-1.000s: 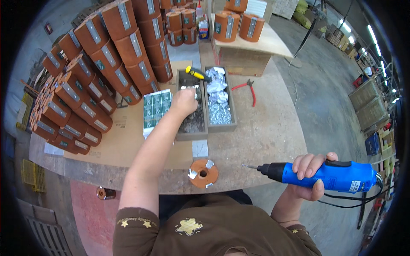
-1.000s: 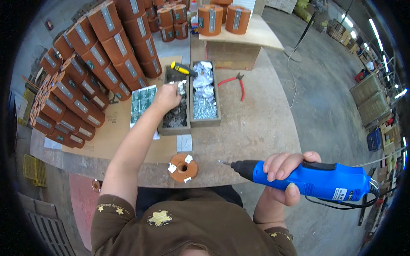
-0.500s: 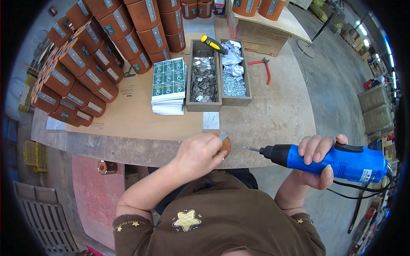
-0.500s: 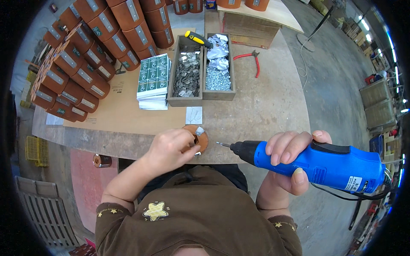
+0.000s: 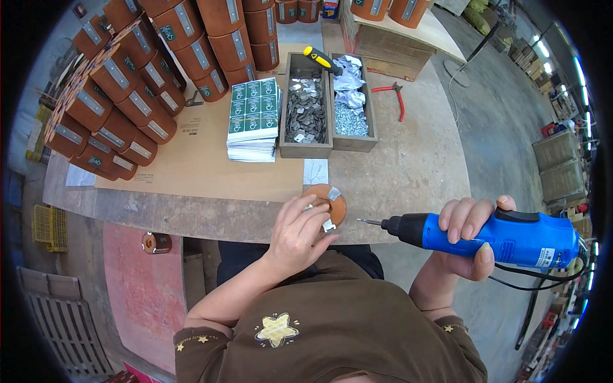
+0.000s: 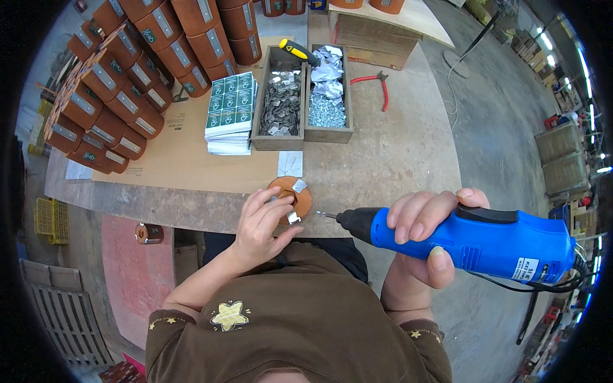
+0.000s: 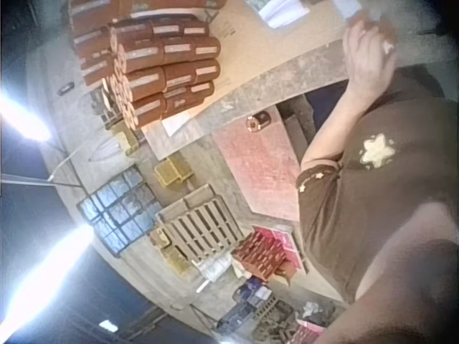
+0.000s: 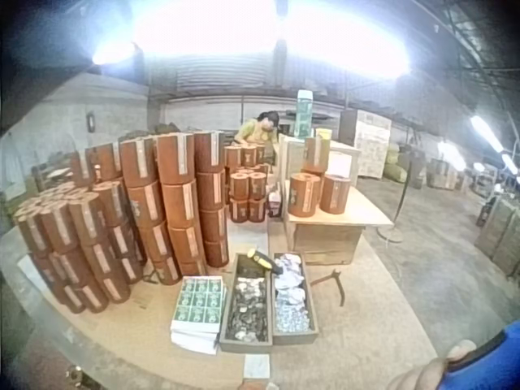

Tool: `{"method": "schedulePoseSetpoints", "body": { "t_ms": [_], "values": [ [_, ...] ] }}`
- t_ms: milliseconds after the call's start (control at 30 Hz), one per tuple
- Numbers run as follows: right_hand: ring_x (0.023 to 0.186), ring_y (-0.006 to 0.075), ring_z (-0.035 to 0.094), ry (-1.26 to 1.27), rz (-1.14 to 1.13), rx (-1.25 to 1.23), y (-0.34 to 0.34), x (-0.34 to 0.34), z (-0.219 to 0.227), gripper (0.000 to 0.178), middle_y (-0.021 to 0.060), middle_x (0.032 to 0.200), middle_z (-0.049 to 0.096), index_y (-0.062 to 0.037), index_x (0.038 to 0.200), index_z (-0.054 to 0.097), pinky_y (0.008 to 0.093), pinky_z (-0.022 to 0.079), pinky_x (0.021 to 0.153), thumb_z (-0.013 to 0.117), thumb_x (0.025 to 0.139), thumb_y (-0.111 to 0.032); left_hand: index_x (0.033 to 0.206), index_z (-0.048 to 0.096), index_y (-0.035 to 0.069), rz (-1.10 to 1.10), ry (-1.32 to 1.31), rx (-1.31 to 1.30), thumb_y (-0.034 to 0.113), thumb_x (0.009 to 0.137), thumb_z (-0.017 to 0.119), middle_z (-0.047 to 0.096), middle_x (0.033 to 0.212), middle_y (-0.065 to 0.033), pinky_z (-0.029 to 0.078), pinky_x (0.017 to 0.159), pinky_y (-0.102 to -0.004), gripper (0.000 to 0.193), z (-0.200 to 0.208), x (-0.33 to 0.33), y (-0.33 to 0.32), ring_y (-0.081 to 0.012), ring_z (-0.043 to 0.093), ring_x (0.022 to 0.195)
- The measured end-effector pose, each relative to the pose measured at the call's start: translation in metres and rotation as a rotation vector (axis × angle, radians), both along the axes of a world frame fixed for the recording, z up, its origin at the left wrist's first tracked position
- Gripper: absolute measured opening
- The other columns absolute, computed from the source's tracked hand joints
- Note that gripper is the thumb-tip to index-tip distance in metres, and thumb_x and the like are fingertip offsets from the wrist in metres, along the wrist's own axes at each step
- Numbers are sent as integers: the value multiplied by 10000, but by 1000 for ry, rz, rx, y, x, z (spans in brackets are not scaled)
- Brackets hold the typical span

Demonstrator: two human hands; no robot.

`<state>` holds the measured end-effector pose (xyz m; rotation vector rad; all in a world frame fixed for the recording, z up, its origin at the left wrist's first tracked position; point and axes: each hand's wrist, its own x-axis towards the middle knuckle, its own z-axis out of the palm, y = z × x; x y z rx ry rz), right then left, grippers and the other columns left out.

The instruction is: Assembling cylindrical wood components by attaching metal plates with an electric screwdriver.

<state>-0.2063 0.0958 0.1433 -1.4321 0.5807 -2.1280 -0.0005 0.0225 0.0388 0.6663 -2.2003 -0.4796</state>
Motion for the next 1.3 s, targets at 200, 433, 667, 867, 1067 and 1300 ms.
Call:
{"method": "schedulePoseSetpoints", "body": {
  "t_ms": [200, 433, 667, 867, 1067, 1300],
  "values": [
    [577, 180, 513, -36, 46, 35, -4, 10, -4, 587, 70, 712, 511, -53, 1222, 291, 327, 441, 565, 580, 724, -165, 830, 604, 39, 93, -13, 27, 106, 586, 706, 564, 1061, -100, 325, 890, -466, 273, -7, 4, 5, -302, 443, 1093],
    [591, 190, 519, -48, 46, 133, -12, 27, -3, 574, 70, 686, 504, -61, 1173, 295, 343, 446, 579, 618, 714, -183, 851, 617, 50, 103, 7, 45, 97, 594, 699, 570, 1070, -76, 288, 923, -475, 274, -14, 2, 9, -295, 446, 1105],
    [616, 198, 519, -17, 79, 229, -20, 37, -11, 571, 83, 696, 502, -66, 1169, 274, 355, 452, 604, 629, 735, -175, 858, 623, 56, 107, 51, 82, 92, 593, 705, 587, 1042, -67, 279, 927, -482, 280, -18, 2, 10, -292, 450, 1106],
    [640, 201, 517, 54, 124, 235, -23, 40, -11, 563, 92, 716, 506, -65, 1162, 256, 368, 454, 630, 622, 743, -149, 857, 629, 60, 101, 70, 108, 89, 590, 706, 592, 1035, -63, 274, 931, -487, 280, -19, 2, 10, -292, 448, 1112],
    [648, 203, 518, 75, 140, 244, -24, 42, -11, 553, 99, 716, 506, -53, 1158, 260, 362, 453, 638, 611, 737, -121, 861, 633, 64, 100, 82, 124, 86, 586, 708, 593, 1034, -58, 269, 934, -489, 286, -20, 2, 10, -290, 446, 1115],
    [656, 205, 522, 102, 145, 246, -27, 42, -13, 548, 103, 720, 510, -43, 1160, 263, 357, 454, 643, 602, 733, -89, 864, 636, 57, 92, 93, 136, 72, 582, 705, 593, 1030, -60, 281, 924, -478, 290, -20, 2, 10, -299, 442, 1112]
  ]
}}
